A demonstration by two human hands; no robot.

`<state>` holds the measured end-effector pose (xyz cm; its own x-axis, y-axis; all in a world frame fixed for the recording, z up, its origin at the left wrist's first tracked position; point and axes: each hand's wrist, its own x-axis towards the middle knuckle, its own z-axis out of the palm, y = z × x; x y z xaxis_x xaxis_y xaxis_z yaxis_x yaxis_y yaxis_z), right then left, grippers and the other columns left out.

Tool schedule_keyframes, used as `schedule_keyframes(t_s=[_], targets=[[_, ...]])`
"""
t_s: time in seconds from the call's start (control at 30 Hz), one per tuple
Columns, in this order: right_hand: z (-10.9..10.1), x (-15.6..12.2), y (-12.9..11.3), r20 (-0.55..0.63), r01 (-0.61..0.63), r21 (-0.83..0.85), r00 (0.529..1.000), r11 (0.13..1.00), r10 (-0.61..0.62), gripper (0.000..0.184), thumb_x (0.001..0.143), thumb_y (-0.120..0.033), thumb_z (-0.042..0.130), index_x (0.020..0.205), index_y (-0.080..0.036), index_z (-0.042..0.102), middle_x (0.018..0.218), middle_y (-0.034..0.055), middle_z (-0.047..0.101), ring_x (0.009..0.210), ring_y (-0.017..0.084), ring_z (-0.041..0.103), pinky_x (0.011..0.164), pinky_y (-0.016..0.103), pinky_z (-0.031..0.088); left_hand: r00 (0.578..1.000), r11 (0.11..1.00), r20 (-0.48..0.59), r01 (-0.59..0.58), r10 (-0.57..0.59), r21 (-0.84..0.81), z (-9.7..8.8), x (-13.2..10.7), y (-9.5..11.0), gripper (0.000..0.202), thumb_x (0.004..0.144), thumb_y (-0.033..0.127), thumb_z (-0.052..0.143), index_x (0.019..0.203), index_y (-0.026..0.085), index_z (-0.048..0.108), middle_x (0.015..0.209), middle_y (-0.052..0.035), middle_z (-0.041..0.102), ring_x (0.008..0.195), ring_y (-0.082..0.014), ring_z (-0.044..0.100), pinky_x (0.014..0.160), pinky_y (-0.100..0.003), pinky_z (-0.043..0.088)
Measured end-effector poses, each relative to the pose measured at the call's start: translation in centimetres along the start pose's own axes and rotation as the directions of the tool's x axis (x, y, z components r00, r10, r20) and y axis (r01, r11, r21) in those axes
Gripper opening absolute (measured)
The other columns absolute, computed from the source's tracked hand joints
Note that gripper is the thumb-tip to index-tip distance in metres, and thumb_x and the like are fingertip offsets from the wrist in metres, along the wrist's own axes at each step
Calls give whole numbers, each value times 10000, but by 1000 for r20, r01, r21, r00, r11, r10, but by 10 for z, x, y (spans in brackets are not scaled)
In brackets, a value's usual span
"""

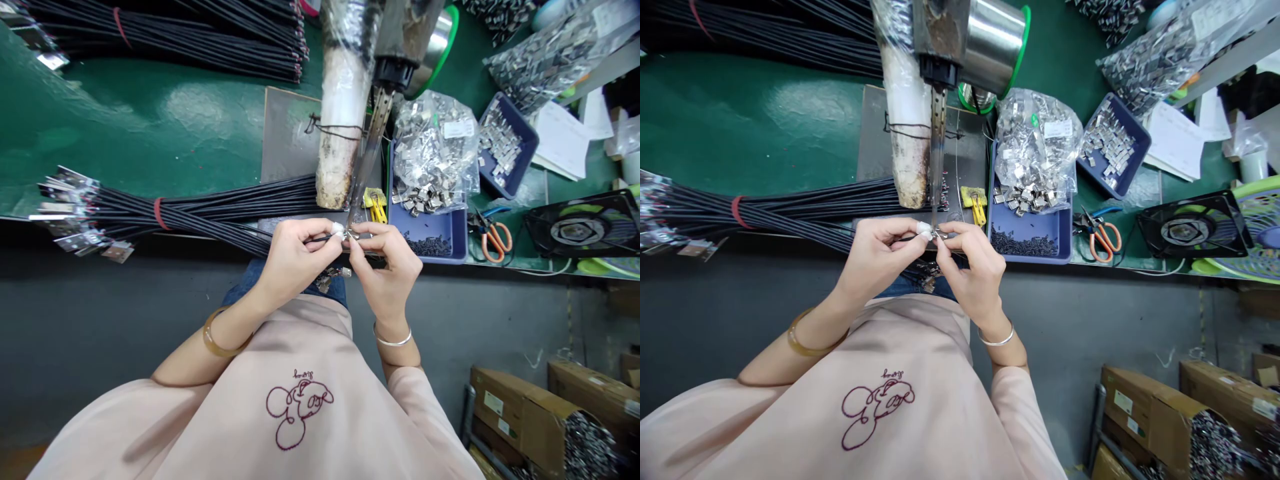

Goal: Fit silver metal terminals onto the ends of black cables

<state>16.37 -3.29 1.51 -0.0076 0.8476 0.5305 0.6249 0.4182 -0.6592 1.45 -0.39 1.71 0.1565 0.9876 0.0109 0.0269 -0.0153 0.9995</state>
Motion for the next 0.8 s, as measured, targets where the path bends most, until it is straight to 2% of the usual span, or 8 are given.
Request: schedule_keyframes(t_s=[0.2, 0.3, 0.63, 0.8], targets=[[0, 4, 1, -6, 44, -18, 999, 999, -44, 136, 875, -106, 675, 813, -222, 642, 943, 11, 757, 891, 146, 719, 784, 308, 591, 997, 998, -37, -59, 61, 30, 1, 0, -1, 124, 776, 128, 607, 681, 120, 685, 594, 34, 542, 511, -38, 333, 444, -139, 282], [-1, 3, 2, 13, 34, -14, 999, 999, -34, 129, 875, -116, 676, 812, -223, 643, 951, 11, 761, 879, 148, 719, 787, 320, 585, 997, 997, -12, -72, 72, 34, 0, 0, -2, 129, 787, 132, 607, 678, 121, 676, 582, 44, 505, 515, -36, 311, 448, -138, 276], [0, 1, 4, 20, 77, -36, 997, 996, -77, 132, 880, -104, 668, 820, -217, 636, 952, 12, 759, 874, 130, 716, 783, 291, 576, 1000, 999, 3, -14, 13, 50, 0, -1, -4, 131, 797, 152, 601, 675, 123, 643, 583, 50, 417, 538, -46, 285, 460, -163, 238], [-2, -1, 5, 18, 44, 0, 999, 999, -44, 112, 891, -130, 664, 830, -222, 639, 940, 8, 759, 868, 137, 723, 756, 295, 598, 999, 999, 46, -9, 7, 48, -2, -2, -6, 133, 791, 180, 616, 679, 125, 663, 567, 42, 416, 536, -55, 309, 460, -171, 250]])
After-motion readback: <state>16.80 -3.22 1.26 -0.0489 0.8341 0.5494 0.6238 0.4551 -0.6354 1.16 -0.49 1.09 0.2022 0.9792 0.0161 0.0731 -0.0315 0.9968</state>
